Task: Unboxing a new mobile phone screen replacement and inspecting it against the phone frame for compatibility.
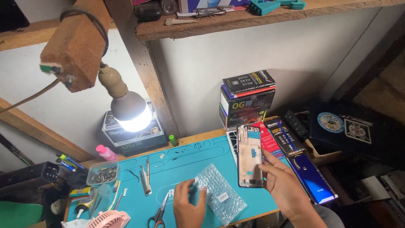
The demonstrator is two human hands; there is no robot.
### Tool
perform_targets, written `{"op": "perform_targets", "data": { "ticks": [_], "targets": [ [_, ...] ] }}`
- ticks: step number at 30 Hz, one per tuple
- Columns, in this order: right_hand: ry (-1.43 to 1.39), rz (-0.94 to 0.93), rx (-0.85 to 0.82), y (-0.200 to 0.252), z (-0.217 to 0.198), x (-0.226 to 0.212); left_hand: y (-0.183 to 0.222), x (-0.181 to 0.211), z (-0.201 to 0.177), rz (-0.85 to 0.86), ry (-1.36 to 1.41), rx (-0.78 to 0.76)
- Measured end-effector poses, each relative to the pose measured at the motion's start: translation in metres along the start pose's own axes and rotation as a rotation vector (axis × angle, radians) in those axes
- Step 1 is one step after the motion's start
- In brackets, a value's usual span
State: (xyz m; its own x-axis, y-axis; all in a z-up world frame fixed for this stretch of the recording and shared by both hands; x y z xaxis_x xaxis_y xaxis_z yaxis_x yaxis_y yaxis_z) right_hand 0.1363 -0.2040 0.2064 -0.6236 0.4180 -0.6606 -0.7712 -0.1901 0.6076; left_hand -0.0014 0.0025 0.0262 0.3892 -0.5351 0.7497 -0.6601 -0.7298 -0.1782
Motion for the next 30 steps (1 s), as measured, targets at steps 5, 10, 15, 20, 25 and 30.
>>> {"op": "perform_targets", "data": {
  "ticks": [5, 10, 15, 20, 25, 30],
  "targets": [
    [0.435, -0.006, 0.025, -0.013, -0.016, 0.016, -0.007, 0.022, 0.0, -0.054, -0.453, -0.279],
    [0.615, 0.002, 0.008, -0.037, -0.043, 0.034, -0.008, 0.04, -0.001, -0.079, -0.432, -0.371],
    [0.55, 0.044, -0.004, -0.035, -0.046, 0.036, -0.021, 0.083, -0.043, -0.259, 0.086, -0.404],
    [0.46, 0.133, -0.036, -0.023, -0.026, 0.038, -0.036, 0.051, -0.04, -0.226, -0.021, -0.35],
    [0.441, 0.122, -0.129, -0.028, -0.012, 0.064, -0.032, 0.02, -0.034, -0.189, -0.042, -0.265],
    [-0.062, 0.345, -0.171, -0.019, 0.009, 0.067, -0.017, 0.029, -0.046, -0.115, -0.071, -0.126]
  ]
}}
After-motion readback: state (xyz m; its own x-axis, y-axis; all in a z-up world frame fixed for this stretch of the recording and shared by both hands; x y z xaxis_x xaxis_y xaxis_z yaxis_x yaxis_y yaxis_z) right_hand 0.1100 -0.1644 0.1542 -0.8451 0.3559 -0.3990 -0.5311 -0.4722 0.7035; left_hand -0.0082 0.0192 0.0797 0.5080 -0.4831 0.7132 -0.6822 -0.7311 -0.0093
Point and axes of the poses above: each hand's wrist, its own y-axis away from the middle knuckle, its own z-axis out of the palm, x = y × z, the point moved 1 cm from there along -y, towards the middle knuckle, and after that the axes turned 10 degrees about -y, right-handed, at the moved point
